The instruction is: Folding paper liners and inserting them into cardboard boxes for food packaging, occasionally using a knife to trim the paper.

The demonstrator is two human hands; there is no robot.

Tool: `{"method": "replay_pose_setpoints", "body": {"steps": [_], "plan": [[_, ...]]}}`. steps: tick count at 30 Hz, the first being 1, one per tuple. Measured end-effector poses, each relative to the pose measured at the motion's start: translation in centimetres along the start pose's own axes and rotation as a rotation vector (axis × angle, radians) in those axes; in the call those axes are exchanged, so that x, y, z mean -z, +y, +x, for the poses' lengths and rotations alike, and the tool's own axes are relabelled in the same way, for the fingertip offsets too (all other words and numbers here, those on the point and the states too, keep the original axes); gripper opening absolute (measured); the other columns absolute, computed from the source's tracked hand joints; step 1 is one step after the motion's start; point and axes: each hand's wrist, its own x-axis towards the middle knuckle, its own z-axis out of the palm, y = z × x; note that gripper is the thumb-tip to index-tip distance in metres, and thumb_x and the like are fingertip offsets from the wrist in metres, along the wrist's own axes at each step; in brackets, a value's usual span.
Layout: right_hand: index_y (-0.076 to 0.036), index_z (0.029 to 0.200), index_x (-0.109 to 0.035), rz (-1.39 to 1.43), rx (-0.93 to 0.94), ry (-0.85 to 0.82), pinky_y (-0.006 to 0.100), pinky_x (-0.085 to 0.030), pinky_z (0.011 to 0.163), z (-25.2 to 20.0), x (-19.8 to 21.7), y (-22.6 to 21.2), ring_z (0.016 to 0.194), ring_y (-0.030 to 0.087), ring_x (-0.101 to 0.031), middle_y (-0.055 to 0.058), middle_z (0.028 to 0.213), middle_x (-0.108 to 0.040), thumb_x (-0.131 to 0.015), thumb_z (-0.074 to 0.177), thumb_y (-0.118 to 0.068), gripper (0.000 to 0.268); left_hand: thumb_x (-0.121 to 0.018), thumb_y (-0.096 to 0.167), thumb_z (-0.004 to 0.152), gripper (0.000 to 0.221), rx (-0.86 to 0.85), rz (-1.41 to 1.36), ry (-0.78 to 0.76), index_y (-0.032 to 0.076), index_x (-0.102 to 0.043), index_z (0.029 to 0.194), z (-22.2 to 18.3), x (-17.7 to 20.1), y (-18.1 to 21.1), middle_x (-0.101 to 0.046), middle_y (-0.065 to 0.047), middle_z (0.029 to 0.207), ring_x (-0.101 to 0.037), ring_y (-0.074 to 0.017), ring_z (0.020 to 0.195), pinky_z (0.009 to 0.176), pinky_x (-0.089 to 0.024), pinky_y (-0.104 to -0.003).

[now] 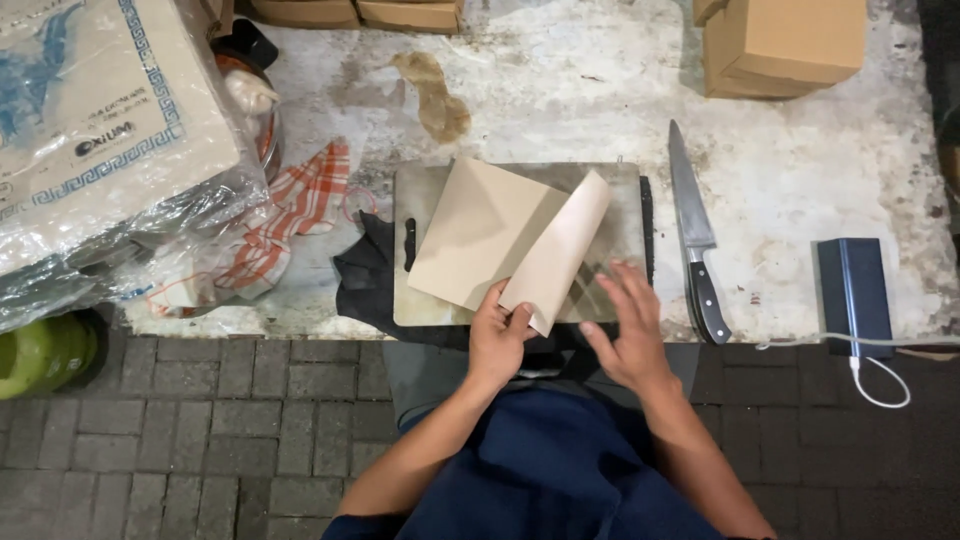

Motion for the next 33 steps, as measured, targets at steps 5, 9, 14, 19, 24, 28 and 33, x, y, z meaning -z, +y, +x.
{"method": "replay_pose_setpoints", "body": {"steps": [5,9,14,19,24,28,33], "plan": [[-0.019,0.150,-0.039,-0.073,-0.056,-0.274,0.055,-0.020,0.114,1.2,-1.5,-0.9,0.147,0.030,-0.027,0.007,0.159,-0.032,-0.048,0.099,-0.042,0.056,-0.054,0.004,0.096,0.036,0.132,-0.164,0.064,0.003,-0.049,0.131,-0.6,0.1,1.7,-0.064,-0.017,0.101,-0.060,-0.0161,0.086,0.078,-0.062,-0.037],[-0.020,0.149,-0.041,-0.161,0.002,-0.278,0.053,-0.021,0.114,2.7,-2.4,-1.8,0.145,0.027,-0.030,0.005,0.157,-0.035,-0.048,0.100,-0.044,0.055,-0.057,0.002,0.094,0.033,0.086,-0.202,0.073,-0.002,-0.051,0.126,-0.8,0.9,0.4,-0.064,-0.020,0.104,-0.060,-0.0176,0.088,0.081,-0.063,-0.042],[-0.016,0.147,-0.042,-0.214,-0.049,-0.319,0.058,-0.020,0.114,3.2,-2.8,-2.1,0.144,0.030,-0.033,0.010,0.155,-0.036,-0.052,0.098,-0.049,0.060,-0.064,0.004,0.091,0.038,-0.203,0.041,0.129,-0.004,-0.049,0.125,-0.8,2.9,1.6,-0.067,-0.021,0.088,-0.067,-0.0244,0.063,0.056,-0.064,-0.036],[-0.016,0.147,-0.042,-0.238,-0.054,-0.365,0.057,-0.017,0.115,3.2,-2.7,-2.0,0.145,0.030,-0.030,0.010,0.156,-0.034,-0.050,0.099,-0.050,0.059,-0.072,0.020,0.088,0.050,-0.699,0.852,0.264,0.005,-0.053,0.132,-0.2,4.7,1.9,-0.056,-0.014,0.115,-0.059,-0.0299,0.103,0.080,-0.052,-0.044],[-0.017,0.147,-0.042,-0.255,-0.063,-0.399,0.058,-0.014,0.115,3.4,-2.6,-2.3,0.146,0.029,-0.028,0.008,0.158,-0.032,-0.048,0.100,-0.050,0.057,-0.066,0.030,0.095,0.043,-0.866,1.049,0.135,0.013,-0.058,0.133,0.5,3.8,1.9,-0.050,-0.017,0.138,-0.045,-0.0373,0.134,0.108,-0.024,-0.057],[-0.017,0.147,-0.042,-0.267,-0.059,-0.428,0.059,-0.013,0.115,3.8,-2.6,-2.3,0.147,0.028,-0.027,0.008,0.158,-0.032,-0.048,0.100,-0.051,0.058,-0.064,0.032,0.097,0.038,-0.826,1.095,0.109,0.016,-0.061,0.131,1.1,3.6,1.4,-0.051,-0.018,0.140,-0.042,-0.0353,0.137,0.109,-0.023,-0.057],[-0.016,0.146,-0.042,-0.261,-0.073,-0.452,0.060,-0.012,0.115,4.1,-2.9,-2.6,0.147,0.028,-0.027,0.009,0.157,-0.033,-0.047,0.100,-0.051,0.058,-0.063,0.030,0.097,0.034,-0.807,1.092,0.096,0.019,-0.064,0.129,1.4,3.9,0.9,-0.052,-0.015,0.140,-0.042,-0.0325,0.138,0.109,-0.022,-0.054]]}}
